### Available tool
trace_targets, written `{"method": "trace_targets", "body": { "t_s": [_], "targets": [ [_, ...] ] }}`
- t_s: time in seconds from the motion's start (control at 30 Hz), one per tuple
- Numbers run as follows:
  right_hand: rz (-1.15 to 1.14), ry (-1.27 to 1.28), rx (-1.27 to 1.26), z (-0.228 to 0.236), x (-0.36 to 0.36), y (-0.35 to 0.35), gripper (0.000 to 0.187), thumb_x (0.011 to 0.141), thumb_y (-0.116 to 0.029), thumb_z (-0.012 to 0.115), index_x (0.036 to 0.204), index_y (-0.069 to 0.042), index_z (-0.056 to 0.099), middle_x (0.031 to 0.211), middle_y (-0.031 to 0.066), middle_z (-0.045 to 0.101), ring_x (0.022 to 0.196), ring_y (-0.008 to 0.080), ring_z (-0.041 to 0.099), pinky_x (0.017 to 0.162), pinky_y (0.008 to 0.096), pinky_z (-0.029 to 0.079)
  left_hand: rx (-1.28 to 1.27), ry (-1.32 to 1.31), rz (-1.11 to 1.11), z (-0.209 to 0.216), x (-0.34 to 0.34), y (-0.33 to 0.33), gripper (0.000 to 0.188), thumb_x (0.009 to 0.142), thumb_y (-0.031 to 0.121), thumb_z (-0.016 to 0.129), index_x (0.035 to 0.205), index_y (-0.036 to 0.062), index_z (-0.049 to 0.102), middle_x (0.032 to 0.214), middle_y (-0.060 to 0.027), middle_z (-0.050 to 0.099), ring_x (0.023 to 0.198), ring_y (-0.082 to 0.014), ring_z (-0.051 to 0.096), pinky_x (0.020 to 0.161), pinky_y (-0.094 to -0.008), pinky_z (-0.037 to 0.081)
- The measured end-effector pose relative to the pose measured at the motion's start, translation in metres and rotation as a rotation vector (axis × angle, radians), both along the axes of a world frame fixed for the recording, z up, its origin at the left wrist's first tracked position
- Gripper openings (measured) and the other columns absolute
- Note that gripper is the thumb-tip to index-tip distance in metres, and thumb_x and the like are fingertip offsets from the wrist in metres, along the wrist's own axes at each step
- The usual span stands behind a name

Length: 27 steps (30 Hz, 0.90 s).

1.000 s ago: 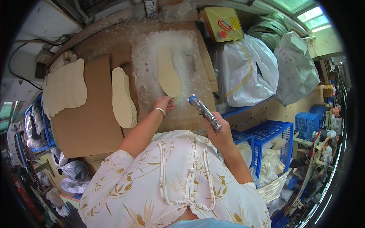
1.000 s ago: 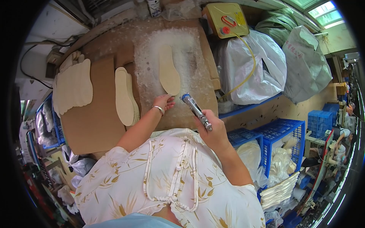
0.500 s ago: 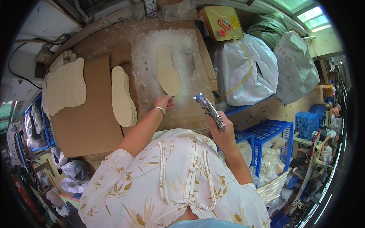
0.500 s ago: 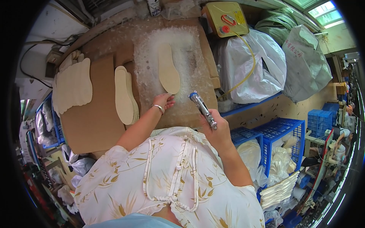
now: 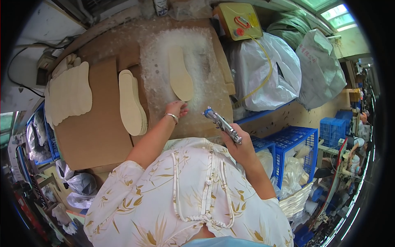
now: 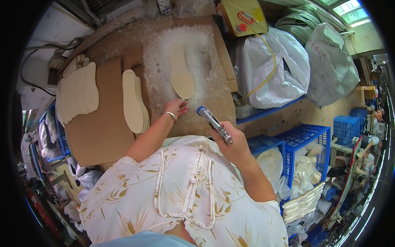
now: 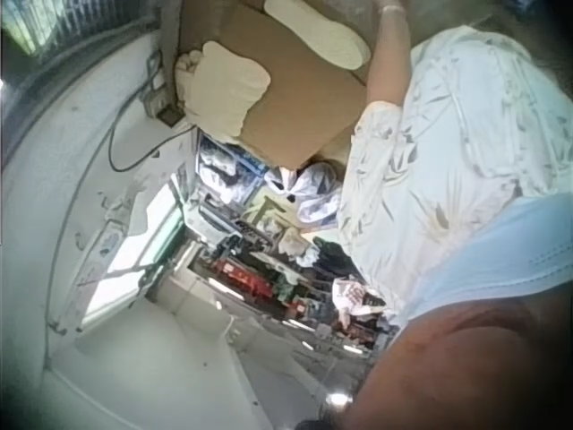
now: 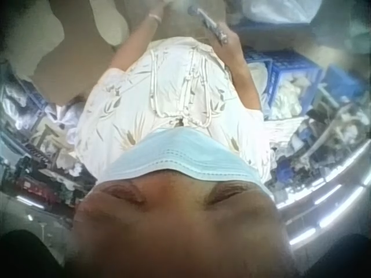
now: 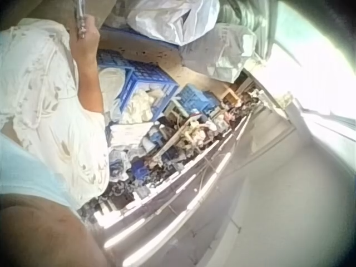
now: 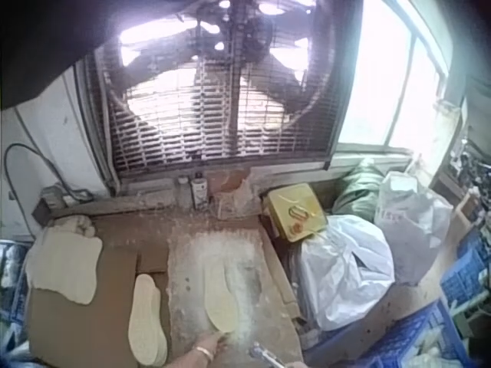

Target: Spraying adhesive or treatment onto shoe insole components in a factory setting.

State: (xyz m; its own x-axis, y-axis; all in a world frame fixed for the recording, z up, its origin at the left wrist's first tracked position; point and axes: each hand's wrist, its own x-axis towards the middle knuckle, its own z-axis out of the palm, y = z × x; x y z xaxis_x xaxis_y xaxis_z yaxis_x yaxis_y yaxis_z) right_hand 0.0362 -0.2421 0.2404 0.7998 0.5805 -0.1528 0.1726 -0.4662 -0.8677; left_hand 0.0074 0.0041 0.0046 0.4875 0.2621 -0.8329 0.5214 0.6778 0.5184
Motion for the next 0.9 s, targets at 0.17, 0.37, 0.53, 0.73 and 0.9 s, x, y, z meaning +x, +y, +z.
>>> {"method": "trace_targets", "body": {
  "t_s": [0.17,0.37,0.53,0.73,0.9],
  "targets": [
    [-0.098,-0.023,-0.004,-0.006,0.002,-0.005,0.018,0.090,-0.017,0.065,0.098,-0.003,0.058,0.068,0.0130,0.059,0.057,0.0232,0.055,0.057,0.0317,0.045,-0.033,-0.023,0.003,0.005,-0.003,-0.002,0.028,0.092,0.013,0.055,0.118,0.0032,0.052,0.104,-0.0097,0.066,0.079,-0.0217,0.067,0.063,-0.0310,0.056],
    [0.002,0.002,0.007,-0.006,-0.005,-0.007,0.017,0.091,-0.017,0.065,0.098,-0.003,0.058,0.068,0.0131,0.059,0.057,0.0220,0.054,0.057,0.0311,0.046,-0.107,-0.079,0.003,0.008,-0.012,0.000,0.044,0.092,0.006,0.048,0.136,0.0034,0.043,0.113,-0.0101,0.062,0.082,-0.0212,0.066,0.066,-0.0299,0.056],
    [-0.127,0.020,-0.064,-0.001,-0.002,-0.007,0.015,0.090,-0.014,0.065,0.098,-0.002,0.058,0.068,0.0125,0.059,0.057,0.0198,0.053,0.058,0.0302,0.045,-0.152,-0.108,-0.019,0.009,-0.014,0.001,0.040,0.094,0.005,0.047,0.133,0.0072,0.041,0.115,-0.0100,0.062,0.089,-0.0229,0.067,0.070,-0.0314,0.057],
    [-0.004,0.007,0.000,-0.005,-0.008,-0.009,0.019,0.091,-0.019,0.066,0.098,-0.002,0.059,0.067,0.0121,0.058,0.056,0.0197,0.051,0.056,0.0305,0.044,-0.184,-0.134,-0.030,0.006,-0.019,0.003,0.040,0.094,0.004,0.045,0.133,0.0101,0.042,0.116,-0.0093,0.062,0.090,-0.0228,0.067,0.070,-0.0311,0.057],
    [-0.100,0.031,-0.058,-0.004,-0.007,-0.014,0.019,0.090,-0.018,0.066,0.098,-0.002,0.059,0.066,0.0127,0.057,0.056,0.0213,0.051,0.056,0.0309,0.044,-0.189,-0.125,-0.030,0.004,-0.018,0.003,0.039,0.094,0.004,0.044,0.132,0.0107,0.045,0.116,-0.0089,0.062,0.090,-0.0229,0.067,0.071,-0.0311,0.057]
  ]
}}
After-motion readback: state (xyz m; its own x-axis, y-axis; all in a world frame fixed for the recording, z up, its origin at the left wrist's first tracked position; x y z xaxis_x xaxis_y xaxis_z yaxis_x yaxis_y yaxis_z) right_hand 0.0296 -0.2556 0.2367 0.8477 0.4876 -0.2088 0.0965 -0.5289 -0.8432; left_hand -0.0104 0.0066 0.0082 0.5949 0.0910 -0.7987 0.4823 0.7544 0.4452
